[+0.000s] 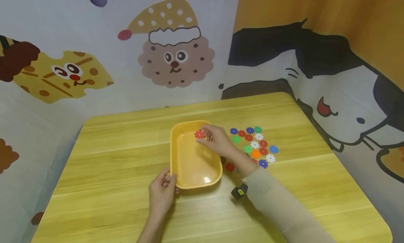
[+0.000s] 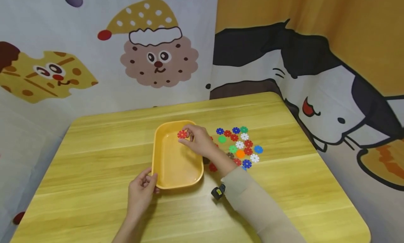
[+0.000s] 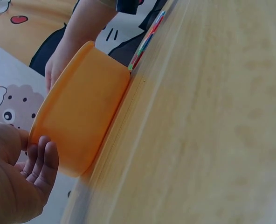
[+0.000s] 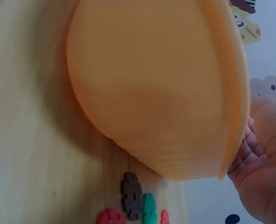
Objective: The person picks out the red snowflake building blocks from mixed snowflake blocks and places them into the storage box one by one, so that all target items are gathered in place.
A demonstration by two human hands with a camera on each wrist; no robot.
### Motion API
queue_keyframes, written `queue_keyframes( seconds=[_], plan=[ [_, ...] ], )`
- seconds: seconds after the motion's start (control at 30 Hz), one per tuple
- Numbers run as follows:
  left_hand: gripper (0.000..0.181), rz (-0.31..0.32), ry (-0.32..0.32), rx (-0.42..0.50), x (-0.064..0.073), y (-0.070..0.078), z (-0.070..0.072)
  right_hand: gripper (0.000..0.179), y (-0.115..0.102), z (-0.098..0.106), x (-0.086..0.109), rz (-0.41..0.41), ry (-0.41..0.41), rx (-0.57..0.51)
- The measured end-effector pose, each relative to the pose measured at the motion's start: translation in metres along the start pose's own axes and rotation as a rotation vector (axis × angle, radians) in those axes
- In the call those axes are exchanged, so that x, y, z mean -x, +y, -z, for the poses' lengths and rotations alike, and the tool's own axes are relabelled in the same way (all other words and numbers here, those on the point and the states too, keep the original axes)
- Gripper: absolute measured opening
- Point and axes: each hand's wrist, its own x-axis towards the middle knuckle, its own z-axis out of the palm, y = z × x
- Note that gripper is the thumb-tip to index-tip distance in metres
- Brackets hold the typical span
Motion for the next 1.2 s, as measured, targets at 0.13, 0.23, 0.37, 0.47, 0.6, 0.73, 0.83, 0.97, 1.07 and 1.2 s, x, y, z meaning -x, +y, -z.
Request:
queue_keyframes(
  seconds=[0.13, 0.23, 0.37, 0.47, 0.6, 0.73, 0.83, 0.97, 1.07, 1.2],
  plan=[
    [0.036, 0.005, -0.01, 0.01, 0.001, 0.0, 0.001, 0.038, -0.002, -0.003, -0.008, 0.031, -0.023, 0.009],
    [0.038, 0.003, -0.015, 0.014, 0.001, 0.001, 0.001, 0.038, -0.002, -0.005, -0.012, 0.045, -0.042, 0.015],
    [0.038, -0.015, -0.012, 0.0, 0.0, 0.0, 0.001, 0.039, -0.001, -0.009, -0.017, 0.029, -0.08, 0.032],
    [0.038, -0.035, -0.01, -0.009, 0.0, -0.001, 0.001, 0.041, -0.001, -0.011, -0.021, 0.018, -0.105, 0.038],
    [0.035, -0.044, -0.012, 0.002, -0.001, -0.003, 0.001, 0.041, -0.002, -0.016, -0.028, -0.001, -0.142, 0.061],
    [0.035, -0.043, -0.023, 0.02, -0.001, -0.003, 0.002, 0.04, -0.005, -0.02, -0.034, -0.025, -0.17, 0.067],
    [0.036, -0.034, -0.031, 0.031, -0.001, -0.002, 0.002, 0.04, -0.006, -0.024, -0.038, -0.034, -0.182, 0.07],
    [0.037, -0.023, -0.034, 0.042, 0.0, -0.001, 0.003, 0.037, -0.006, -0.031, -0.043, -0.03, -0.201, 0.097],
    [0.037, -0.026, -0.038, 0.049, 0.0, -0.001, 0.003, 0.035, -0.004, -0.036, -0.047, -0.028, -0.221, 0.109],
    [0.037, -0.032, -0.045, 0.042, -0.001, -0.001, 0.003, 0.037, -0.002, -0.042, -0.051, -0.049, -0.266, 0.126]
  ],
)
